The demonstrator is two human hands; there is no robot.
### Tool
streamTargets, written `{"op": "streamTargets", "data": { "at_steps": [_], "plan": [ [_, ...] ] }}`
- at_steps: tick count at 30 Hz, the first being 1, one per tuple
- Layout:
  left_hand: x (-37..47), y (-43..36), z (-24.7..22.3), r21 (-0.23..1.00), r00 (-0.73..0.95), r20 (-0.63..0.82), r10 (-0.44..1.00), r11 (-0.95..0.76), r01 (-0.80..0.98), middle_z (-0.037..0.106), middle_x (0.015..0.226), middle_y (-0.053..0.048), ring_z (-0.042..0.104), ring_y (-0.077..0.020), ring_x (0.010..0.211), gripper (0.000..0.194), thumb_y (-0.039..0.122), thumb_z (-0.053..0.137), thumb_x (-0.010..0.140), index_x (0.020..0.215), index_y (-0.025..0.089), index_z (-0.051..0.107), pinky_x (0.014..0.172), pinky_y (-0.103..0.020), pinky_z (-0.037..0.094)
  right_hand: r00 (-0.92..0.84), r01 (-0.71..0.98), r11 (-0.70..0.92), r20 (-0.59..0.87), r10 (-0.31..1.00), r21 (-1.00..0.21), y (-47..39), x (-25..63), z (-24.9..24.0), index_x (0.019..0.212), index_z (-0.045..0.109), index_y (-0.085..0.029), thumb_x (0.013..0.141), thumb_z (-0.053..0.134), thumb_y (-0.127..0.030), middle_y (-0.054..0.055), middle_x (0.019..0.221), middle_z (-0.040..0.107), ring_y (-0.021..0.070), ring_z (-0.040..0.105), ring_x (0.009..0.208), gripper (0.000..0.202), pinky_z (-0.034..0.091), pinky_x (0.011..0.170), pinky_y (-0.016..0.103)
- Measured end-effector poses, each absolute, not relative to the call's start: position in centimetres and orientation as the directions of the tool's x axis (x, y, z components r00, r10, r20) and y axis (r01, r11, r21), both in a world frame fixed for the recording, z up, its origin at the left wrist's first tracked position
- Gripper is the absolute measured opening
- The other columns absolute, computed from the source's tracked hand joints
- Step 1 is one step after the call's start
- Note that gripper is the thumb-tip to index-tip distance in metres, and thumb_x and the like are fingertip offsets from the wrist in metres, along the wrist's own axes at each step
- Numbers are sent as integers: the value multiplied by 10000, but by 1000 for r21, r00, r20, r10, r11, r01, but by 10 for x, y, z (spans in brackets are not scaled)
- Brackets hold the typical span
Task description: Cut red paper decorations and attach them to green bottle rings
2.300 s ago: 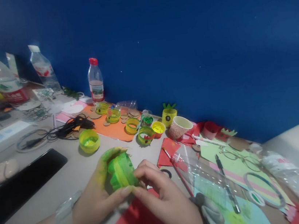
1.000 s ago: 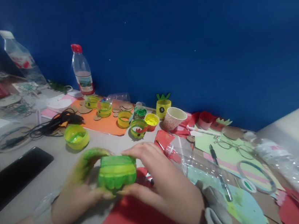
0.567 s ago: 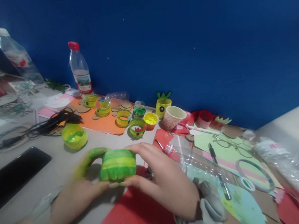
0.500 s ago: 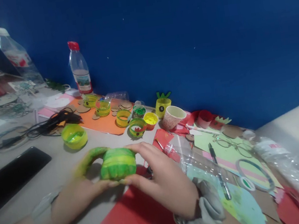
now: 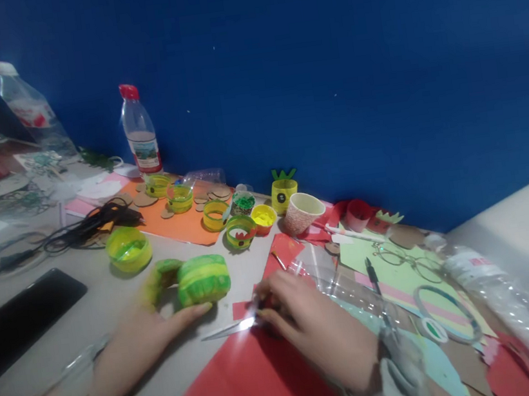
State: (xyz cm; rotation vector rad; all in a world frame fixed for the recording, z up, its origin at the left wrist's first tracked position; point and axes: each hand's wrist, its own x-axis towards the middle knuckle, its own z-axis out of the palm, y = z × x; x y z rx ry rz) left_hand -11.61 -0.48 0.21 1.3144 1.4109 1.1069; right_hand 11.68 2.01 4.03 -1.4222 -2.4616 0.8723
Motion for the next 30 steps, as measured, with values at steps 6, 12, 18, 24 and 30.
{"op": "streamTargets", "data": {
  "at_steps": [6, 12, 18, 24, 30],
  "plan": [
    [-114, 0, 2, 959, -35, 13, 999, -3, 284, 650, 1136, -59, 612, -232, 1080, 345, 333, 668, 821, 1109, 209, 522, 937, -355, 470, -552, 795, 508, -48, 832, -332, 6, 139, 9, 1120, 565, -201, 860, 393, 17, 103, 1108, 585, 258, 575, 1002, 380, 498, 870, 466],
    [-117, 3, -4, 920, -88, 8, 996, 27, 391, 641, 1164, -78, 612, -267, 1085, 410, 412, 662, 814, 1133, 218, 495, 947, -399, 454, -546, 777, 475, -65, 835, -413, 7, 139, 11, 1020, 572, -174, 856, 418, 2, 89, 1005, 577, 242, 571, 907, 286, 511, 800, 446],
    [-117, 1, -8, 913, -8, -27, 1000, 28, 407, 640, 1155, -83, 614, -271, 1094, 473, 409, 707, 776, 1138, 230, 463, 946, -392, 464, -548, 766, 477, -50, 835, -432, 9, 144, 2, 981, 567, -174, 849, 423, 26, 81, 1017, 568, 233, 553, 916, 280, 498, 814, 435],
    [-116, 0, -4, 926, -20, -38, 999, 43, 376, 630, 1168, -81, 610, -261, 1111, 489, 421, 723, 760, 1128, 237, 459, 904, -346, 509, -537, 779, 470, -54, 842, -416, 6, 146, -3, 1030, 562, -185, 837, 449, 28, 78, 1047, 560, 239, 548, 943, 309, 499, 838, 440],
    [-116, -1, -3, 922, -69, -30, 997, 54, 383, 601, 1223, -94, 589, -270, 1144, 498, 431, 687, 795, 1187, 237, 449, 954, -386, 480, -545, 800, 505, -41, 838, -324, 4, 144, -5, 1037, 545, -185, 837, 450, 35, 77, 1016, 548, 259, 533, 924, 312, 493, 823, 477]
  ]
}}
